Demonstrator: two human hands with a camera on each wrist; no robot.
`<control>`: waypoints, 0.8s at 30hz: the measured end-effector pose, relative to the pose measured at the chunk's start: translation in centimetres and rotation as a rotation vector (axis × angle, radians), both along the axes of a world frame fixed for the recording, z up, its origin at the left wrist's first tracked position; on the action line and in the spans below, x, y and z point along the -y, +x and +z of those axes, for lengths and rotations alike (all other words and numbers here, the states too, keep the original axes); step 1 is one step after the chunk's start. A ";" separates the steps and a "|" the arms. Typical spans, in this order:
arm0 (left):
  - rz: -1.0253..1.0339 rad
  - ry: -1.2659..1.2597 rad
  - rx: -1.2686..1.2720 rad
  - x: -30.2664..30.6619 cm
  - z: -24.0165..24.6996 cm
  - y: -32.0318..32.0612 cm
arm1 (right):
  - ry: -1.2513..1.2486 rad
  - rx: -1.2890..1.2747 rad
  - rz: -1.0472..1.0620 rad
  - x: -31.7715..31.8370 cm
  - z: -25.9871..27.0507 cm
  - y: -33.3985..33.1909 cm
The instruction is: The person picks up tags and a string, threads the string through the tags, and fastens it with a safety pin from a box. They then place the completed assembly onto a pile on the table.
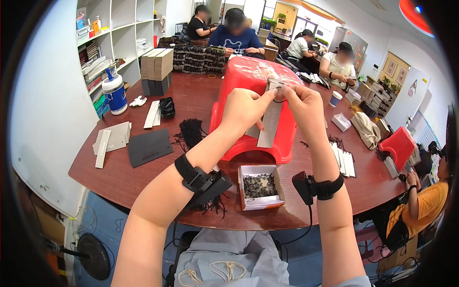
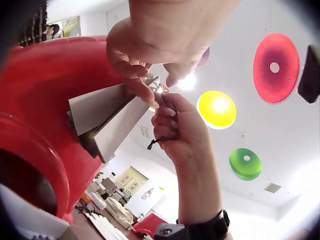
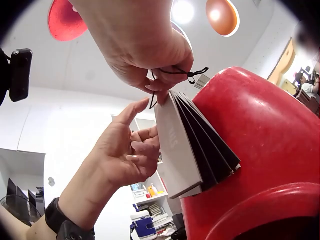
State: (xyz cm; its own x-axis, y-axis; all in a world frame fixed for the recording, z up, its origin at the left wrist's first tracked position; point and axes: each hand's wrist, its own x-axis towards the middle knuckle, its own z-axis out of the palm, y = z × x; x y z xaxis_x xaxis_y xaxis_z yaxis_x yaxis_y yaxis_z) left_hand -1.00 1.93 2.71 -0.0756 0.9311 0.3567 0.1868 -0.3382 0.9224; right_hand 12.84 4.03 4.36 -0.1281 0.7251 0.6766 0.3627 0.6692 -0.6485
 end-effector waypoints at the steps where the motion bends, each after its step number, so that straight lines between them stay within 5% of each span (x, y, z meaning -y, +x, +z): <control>1: 0.002 0.000 -0.005 0.0 0.0 0.0 | 0.000 -0.002 0.001 0.1 0.0 0.0; 7: -0.113 -0.095 0.147 0.2 0.3 -0.3 | -0.078 0.021 -0.052 0.2 -0.6 0.6; 13: -0.060 -0.072 0.182 0.1 0.2 0.1 | -0.161 -0.065 0.102 0.3 -1.5 0.6; 18: -0.036 -0.067 0.163 0.3 0.3 0.1 | -0.497 -0.260 0.344 1.0 -2.2 0.6; 24: -0.048 -0.017 0.172 -0.1 -0.4 0.1 | -0.376 -0.262 0.303 1.9 -3.0 0.3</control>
